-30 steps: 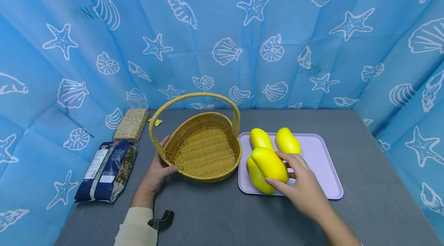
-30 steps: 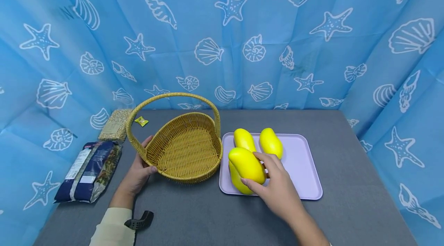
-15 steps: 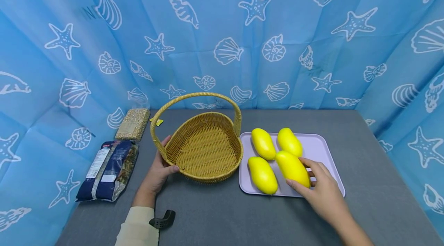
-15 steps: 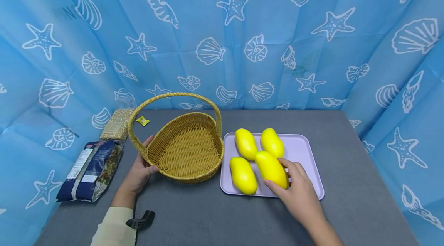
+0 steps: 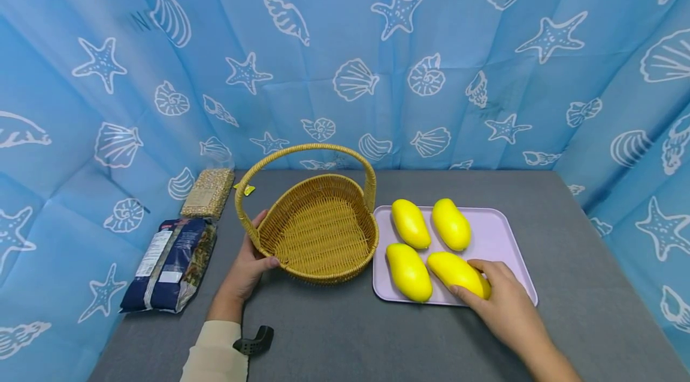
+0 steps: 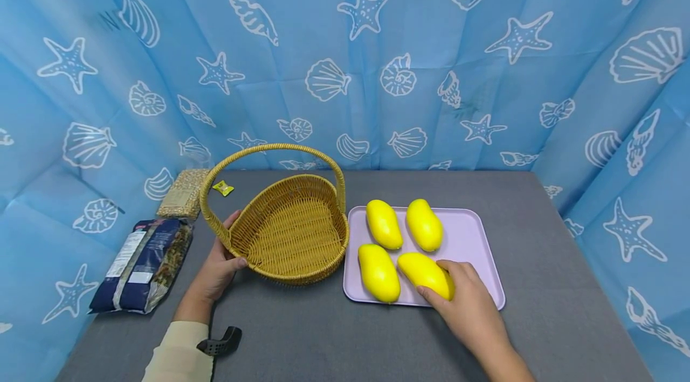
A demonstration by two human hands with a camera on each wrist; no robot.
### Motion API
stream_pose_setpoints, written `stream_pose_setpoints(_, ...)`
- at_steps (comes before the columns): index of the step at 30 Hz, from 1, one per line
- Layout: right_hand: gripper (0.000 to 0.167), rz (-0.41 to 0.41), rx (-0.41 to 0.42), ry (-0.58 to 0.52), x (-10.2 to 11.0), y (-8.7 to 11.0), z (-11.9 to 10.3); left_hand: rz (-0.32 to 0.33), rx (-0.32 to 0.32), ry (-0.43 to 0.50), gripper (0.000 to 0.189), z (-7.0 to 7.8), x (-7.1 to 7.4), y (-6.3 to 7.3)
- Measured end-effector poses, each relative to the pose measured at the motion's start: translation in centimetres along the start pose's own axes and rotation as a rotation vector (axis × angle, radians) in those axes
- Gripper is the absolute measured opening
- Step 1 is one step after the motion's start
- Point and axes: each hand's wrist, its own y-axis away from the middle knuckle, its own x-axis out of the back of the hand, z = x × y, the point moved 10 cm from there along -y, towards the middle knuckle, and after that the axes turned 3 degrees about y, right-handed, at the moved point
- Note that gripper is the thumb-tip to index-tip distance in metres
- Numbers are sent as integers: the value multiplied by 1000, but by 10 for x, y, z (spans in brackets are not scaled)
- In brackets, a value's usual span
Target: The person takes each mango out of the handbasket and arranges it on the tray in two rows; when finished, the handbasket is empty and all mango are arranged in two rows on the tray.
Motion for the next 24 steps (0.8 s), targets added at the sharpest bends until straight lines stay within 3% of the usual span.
stream_pose_setpoints(8, 70, -63, 9, 8, 0, 5, 1, -12, -5, 15, 109, 1, -1, 0)
stream_pose_setpoints(19, 73, 13, 29, -27, -2, 2, -1, -5, 4, 2, 109, 0, 0, 0)
stream_pose_setpoints(24, 71, 5, 30, -20, -1, 3, -1, 0, 8, 3, 109, 0, 0, 0)
